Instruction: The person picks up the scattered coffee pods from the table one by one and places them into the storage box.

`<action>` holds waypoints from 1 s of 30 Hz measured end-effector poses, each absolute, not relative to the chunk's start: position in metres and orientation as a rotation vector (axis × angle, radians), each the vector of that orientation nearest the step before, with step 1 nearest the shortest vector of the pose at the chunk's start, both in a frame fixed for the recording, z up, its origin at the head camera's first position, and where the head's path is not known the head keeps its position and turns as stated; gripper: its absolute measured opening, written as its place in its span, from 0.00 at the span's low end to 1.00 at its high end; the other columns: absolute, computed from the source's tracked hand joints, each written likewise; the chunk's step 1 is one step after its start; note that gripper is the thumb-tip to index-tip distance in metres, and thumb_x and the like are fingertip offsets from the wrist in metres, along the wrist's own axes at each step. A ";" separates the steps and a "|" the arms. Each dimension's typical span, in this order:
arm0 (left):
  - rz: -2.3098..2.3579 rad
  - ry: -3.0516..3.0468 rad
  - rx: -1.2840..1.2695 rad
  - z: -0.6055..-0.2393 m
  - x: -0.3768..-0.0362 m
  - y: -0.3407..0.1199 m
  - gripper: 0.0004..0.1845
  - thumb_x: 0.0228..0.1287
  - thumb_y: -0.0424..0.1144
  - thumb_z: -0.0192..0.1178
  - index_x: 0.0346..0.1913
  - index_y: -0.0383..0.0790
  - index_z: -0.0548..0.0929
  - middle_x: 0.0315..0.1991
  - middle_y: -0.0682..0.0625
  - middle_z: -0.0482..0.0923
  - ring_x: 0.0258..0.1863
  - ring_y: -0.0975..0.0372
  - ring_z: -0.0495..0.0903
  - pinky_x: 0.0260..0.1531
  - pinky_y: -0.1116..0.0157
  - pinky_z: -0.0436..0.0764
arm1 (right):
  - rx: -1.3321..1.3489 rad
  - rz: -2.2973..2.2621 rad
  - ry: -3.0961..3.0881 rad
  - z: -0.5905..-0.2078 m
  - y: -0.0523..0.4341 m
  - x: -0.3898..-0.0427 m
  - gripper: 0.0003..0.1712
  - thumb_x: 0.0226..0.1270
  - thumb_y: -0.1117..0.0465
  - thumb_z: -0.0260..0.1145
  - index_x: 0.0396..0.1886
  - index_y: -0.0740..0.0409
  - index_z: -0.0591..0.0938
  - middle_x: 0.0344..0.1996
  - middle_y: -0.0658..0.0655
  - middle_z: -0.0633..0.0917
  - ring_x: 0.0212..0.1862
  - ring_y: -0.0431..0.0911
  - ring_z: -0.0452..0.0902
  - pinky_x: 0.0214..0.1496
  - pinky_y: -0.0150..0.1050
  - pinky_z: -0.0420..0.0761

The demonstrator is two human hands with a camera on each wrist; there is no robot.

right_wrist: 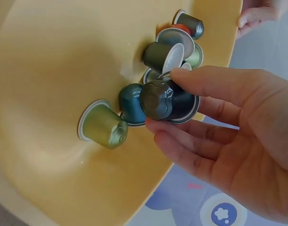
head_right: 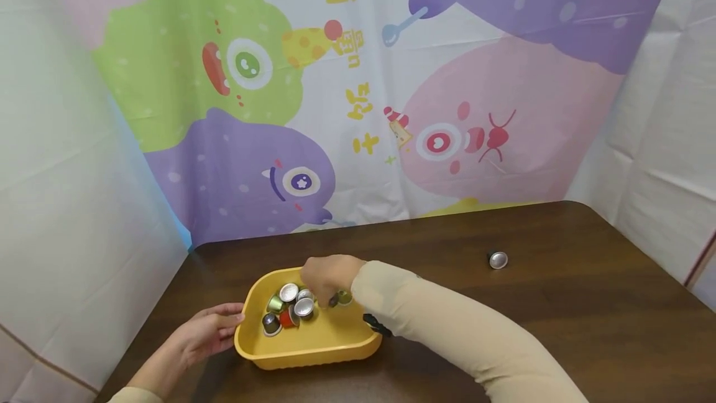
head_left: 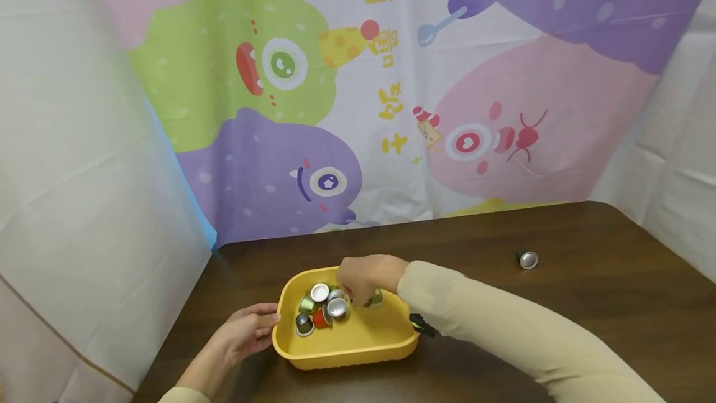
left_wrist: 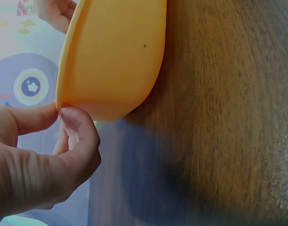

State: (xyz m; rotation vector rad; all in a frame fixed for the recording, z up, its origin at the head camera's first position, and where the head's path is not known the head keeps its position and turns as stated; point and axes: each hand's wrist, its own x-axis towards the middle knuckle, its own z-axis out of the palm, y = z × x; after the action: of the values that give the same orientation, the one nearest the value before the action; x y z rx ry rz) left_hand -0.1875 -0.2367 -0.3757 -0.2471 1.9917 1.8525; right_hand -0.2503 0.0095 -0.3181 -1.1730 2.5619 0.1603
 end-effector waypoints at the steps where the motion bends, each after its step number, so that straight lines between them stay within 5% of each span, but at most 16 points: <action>1: 1.849 1.998 -0.251 -0.375 -0.187 -0.237 0.24 0.67 0.31 0.54 0.63 0.24 0.64 0.28 0.56 0.81 0.29 0.69 0.80 0.34 0.68 0.80 | -1.177 0.169 2.557 -0.319 0.008 -0.251 0.13 0.52 0.69 0.65 0.13 0.52 0.75 0.10 0.43 0.68 0.17 0.34 0.59 0.20 0.26 0.60; 24: 1.868 1.997 -0.260 -0.378 -0.186 -0.235 0.22 0.67 0.31 0.54 0.61 0.25 0.65 0.31 0.55 0.82 0.32 0.67 0.81 0.36 0.67 0.81 | -1.291 0.343 2.556 -0.337 -0.009 -0.254 0.25 0.58 0.67 0.62 0.09 0.49 0.60 0.11 0.46 0.57 0.19 0.37 0.49 0.22 0.29 0.52; 30: 1.858 1.998 -0.252 -0.374 -0.185 -0.235 0.22 0.67 0.31 0.54 0.61 0.25 0.65 0.29 0.55 0.82 0.31 0.68 0.81 0.37 0.68 0.81 | -1.236 0.169 2.566 -0.327 0.003 -0.253 0.12 0.58 0.66 0.66 0.19 0.51 0.75 0.17 0.44 0.69 0.22 0.35 0.60 0.25 0.26 0.61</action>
State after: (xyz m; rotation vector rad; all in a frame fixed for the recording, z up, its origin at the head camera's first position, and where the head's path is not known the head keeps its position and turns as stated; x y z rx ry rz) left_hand -0.1854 -0.2353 -0.3741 -0.2522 1.9983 1.8583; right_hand -0.2533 0.0029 -0.3271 -1.2356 2.5656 0.1689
